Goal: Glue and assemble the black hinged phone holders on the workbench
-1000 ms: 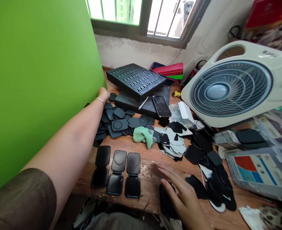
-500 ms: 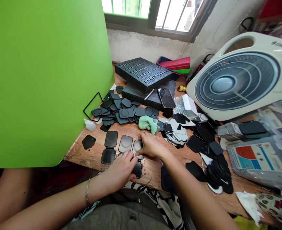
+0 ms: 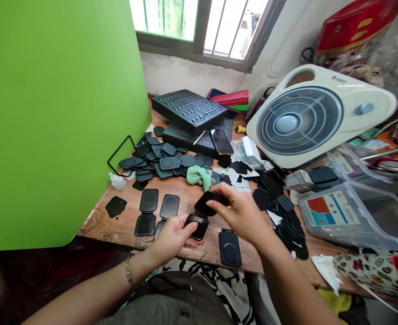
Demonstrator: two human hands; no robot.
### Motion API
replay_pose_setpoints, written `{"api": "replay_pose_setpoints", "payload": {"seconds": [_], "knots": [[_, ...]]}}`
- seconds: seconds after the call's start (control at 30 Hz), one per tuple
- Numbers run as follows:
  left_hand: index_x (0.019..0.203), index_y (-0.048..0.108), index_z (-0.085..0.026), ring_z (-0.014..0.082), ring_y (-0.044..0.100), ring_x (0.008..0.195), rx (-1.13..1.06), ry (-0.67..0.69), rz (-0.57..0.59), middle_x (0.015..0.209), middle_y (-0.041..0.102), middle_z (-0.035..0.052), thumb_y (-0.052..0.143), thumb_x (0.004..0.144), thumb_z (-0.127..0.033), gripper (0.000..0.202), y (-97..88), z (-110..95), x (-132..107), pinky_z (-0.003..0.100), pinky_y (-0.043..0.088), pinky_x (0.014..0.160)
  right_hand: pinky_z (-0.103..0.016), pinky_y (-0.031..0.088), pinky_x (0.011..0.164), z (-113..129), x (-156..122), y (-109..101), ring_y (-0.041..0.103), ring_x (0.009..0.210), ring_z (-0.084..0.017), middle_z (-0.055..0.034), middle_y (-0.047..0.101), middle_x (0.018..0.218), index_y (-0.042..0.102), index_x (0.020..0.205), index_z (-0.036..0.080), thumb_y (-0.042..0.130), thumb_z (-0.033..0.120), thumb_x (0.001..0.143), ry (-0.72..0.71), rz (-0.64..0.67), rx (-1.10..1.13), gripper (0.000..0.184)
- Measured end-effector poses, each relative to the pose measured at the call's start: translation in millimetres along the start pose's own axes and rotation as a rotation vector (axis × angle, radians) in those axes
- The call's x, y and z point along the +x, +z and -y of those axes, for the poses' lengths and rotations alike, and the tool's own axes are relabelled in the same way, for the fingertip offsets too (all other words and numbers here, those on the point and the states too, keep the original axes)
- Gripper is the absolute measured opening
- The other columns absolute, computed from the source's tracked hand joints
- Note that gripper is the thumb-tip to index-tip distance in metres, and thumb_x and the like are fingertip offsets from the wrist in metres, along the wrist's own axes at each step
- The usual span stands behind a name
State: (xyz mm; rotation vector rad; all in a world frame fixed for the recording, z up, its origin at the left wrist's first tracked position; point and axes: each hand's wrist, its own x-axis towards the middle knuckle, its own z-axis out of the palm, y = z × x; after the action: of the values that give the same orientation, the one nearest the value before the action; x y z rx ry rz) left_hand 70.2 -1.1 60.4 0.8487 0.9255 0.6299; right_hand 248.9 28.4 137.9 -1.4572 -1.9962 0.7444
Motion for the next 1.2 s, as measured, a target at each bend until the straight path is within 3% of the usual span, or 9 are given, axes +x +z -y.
{"api": "replay_pose_setpoints", "payload": {"seconds": [0.07, 0.17, 0.27, 0.5, 0.7, 0.83, 0.93, 1.03, 1.2], "knots": [[0.099, 0.060, -0.011, 0.0215, 0.069, 0.073, -0.078, -0.001, -0.008, 0.088, 0.069, 0.0092, 0.067, 0.077, -0.043, 0.039, 5.1, -3.2, 4.5, 0.028, 0.053, 0.063, -0.026, 0.052, 0.071, 6.0, -17.5, 14.9, 0.067, 0.078, -0.016, -0.0033, 0.071, 0.092, 0.061, 0.105, 0.021, 0.054, 0.017, 0.088, -0.164, -0.114, -0.201, 0.019], [0.102, 0.064, -0.012, 0.0224, 0.067, 0.084, -0.205, 0.062, 0.049, 0.097, 0.070, 0.0111, 0.065, 0.080, -0.036, 0.033, 6.6, -11.2, 4.4, 0.026, 0.052, 0.064, -0.036, 0.049, 0.095, 5.0, -46.1, 41.1, 0.060, 0.111, -0.022, -0.0103, 0.066, 0.117, 0.058, 0.118, 0.016, 0.047, 0.007, 0.088, -0.457, -0.207, -0.348, 0.033], [0.107, 0.066, -0.013, 0.0232, 0.065, 0.094, -0.321, 0.051, 0.162, 0.106, 0.069, 0.0122, 0.062, 0.080, -0.023, 0.029, 0.7, -20.7, -4.3, 0.028, 0.051, 0.074, -0.046, 0.042, 0.105, -7.0, -71.5, 59.4, 0.043, 0.131, -0.026, -0.0124, 0.054, 0.134, 0.049, 0.132, 0.014, 0.045, 0.006, 0.089, -0.540, -0.196, -0.402, 0.045], [0.122, 0.059, -0.017, 0.0243, 0.061, 0.106, -0.286, -0.023, 0.345, 0.114, 0.066, 0.0110, 0.058, 0.077, -0.010, 0.046, -1.9, -23.1, -18.9, 0.036, 0.046, 0.093, -0.045, 0.048, 0.101, -26.9, -97.4, 69.1, 0.044, 0.130, -0.027, -0.0115, 0.054, 0.135, 0.041, 0.140, 0.017, 0.047, 0.004, 0.087, -0.492, -0.290, -0.244, 0.055], [0.128, 0.053, -0.018, 0.0222, 0.055, 0.113, 0.057, 0.234, 0.204, 0.122, 0.062, 0.0087, 0.055, 0.084, -0.015, 0.044, 8.7, -15.9, -12.0, 0.035, 0.040, 0.101, -0.053, 0.040, 0.107, -26.1, -96.3, 64.2, 0.049, 0.126, -0.026, -0.0090, 0.058, 0.130, 0.046, 0.137, 0.022, 0.049, 0.003, 0.085, -0.451, -0.304, -0.187, 0.055], [0.128, 0.053, -0.018, 0.0223, 0.054, 0.113, 0.506, 0.406, 0.154, 0.121, 0.061, 0.0091, 0.047, 0.089, -0.016, 0.040, -4.5, -21.2, -15.2, 0.033, 0.039, 0.101, -0.051, 0.040, 0.107, -25.2, -89.9, 40.3, 0.054, 0.121, -0.023, -0.0052, 0.063, 0.124, 0.054, 0.128, 0.026, 0.047, 0.008, 0.089, -0.222, -0.375, 0.011, 0.044], [0.132, 0.050, -0.019, 0.0226, 0.052, 0.118, 0.657, 0.440, 0.192, 0.127, 0.058, 0.0096, 0.044, 0.090, -0.017, 0.043, -11.1, -25.2, -18.7, 0.032, 0.039, 0.101, -0.047, 0.045, 0.104, -25.0, -82.5, 23.2, 0.057, 0.118, -0.023, -0.0037, 0.068, 0.115, 0.062, 0.117, 0.026, 0.050, 0.017, 0.091, -0.047, -0.367, 0.105, 0.031], [0.129, 0.053, -0.020, 0.0226, 0.050, 0.120, 0.426, 0.324, 0.187, 0.129, 0.058, 0.0082, 0.048, 0.089, -0.019, 0.040, -6.5, -20.5, -18.0, 0.034, 0.038, 0.103, -0.045, 0.048, 0.102, -24.6, -77.7, 20.2, 0.059, 0.116, -0.024, -0.0033, 0.069, 0.113, 0.063, 0.117, 0.026, 0.051, 0.018, 0.091, -0.035, -0.381, 0.044, 0.031], [0.121, 0.059, -0.018, 0.0233, 0.055, 0.116, -0.359, 0.047, 0.144, 0.126, 0.059, 0.0098, 0.048, 0.093, -0.033, 0.033, 9.3, -12.3, -17.3, 0.036, 0.046, 0.094, -0.047, 0.040, 0.108, -22.9, -78.0, 46.6, 0.056, 0.120, -0.021, -0.0051, 0.062, 0.125, 0.046, 0.136, 0.025, 0.049, 0.005, 0.087, -0.366, -0.313, -0.227, 0.054]]}}
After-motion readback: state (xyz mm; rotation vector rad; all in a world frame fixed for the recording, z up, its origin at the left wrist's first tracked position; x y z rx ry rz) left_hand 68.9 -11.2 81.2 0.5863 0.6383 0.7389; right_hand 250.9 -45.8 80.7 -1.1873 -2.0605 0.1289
